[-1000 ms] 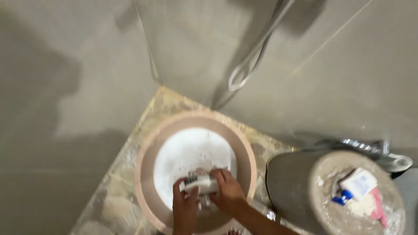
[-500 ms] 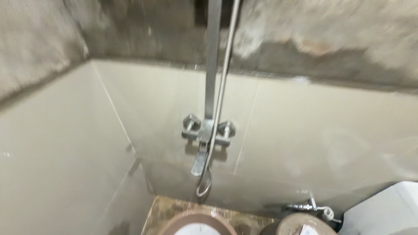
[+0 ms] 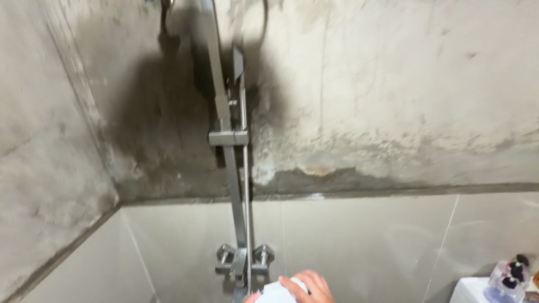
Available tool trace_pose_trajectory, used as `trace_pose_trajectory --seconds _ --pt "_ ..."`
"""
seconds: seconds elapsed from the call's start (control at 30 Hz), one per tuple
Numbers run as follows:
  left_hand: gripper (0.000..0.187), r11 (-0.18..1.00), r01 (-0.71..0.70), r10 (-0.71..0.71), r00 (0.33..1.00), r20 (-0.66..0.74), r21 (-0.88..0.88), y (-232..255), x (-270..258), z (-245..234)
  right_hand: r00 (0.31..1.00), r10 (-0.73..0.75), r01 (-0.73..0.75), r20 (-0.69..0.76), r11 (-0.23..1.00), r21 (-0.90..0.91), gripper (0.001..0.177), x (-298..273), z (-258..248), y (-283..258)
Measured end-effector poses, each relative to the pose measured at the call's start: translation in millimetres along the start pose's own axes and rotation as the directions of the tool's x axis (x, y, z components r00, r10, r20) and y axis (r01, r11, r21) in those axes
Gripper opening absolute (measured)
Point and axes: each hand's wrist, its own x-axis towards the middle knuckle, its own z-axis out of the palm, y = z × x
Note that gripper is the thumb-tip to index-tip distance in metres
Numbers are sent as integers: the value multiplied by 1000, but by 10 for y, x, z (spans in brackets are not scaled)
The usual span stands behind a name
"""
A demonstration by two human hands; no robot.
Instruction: The person scrubs the bathroom walls using a white scrub brush and soapy water. They repeatedly dip the brush into a basin of soapy water and scrub different sections of the wall, including the area above the sink and the shower wall.
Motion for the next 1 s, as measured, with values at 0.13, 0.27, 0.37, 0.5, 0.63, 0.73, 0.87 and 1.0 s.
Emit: trace_pose_trajectory --seconds 0.13,0.27,0.37,0.5,0.63,0.73,0.87,1.0 --pt "56 941 -330 333 942 -33 78 936 291 101 972 -115 99 205 991 87 72 1021 -987 347" --pt "52 778 -609 618 786 -19 154 1936 339 170 958 20 -57 287 991 120 74 1837 -1674 379" --pt "49 804 -583 588 809 -15 118 2593 312 345 964 25 -22 265 1000 -13 71 2255 -1931 483" --pt "48 812 -555 566 824 -13 180 3265 394 551 942 -255 284 220 952 -115 66 2759 -2055 812" --pt "47 668 -681 727 683 -69 301 3779 729 726 922 -358 385 151 890 -243 71 3286 -1973 1234" --pt "51 609 -645 749 659 -67 462 4227 1063 808 930 -349 367 115 865 -343 72 3789 -1936 1552" --pt "44 484 -648 839 534 -102 588 4768 1470 873 932 -363 357 19 905 -232 69 4361 -2037 1894" --pt "43 280 -693 951 296 -91 664 5271 1844 799 927 -374 362 -22 909 -209 66 4946 -2111 2001"
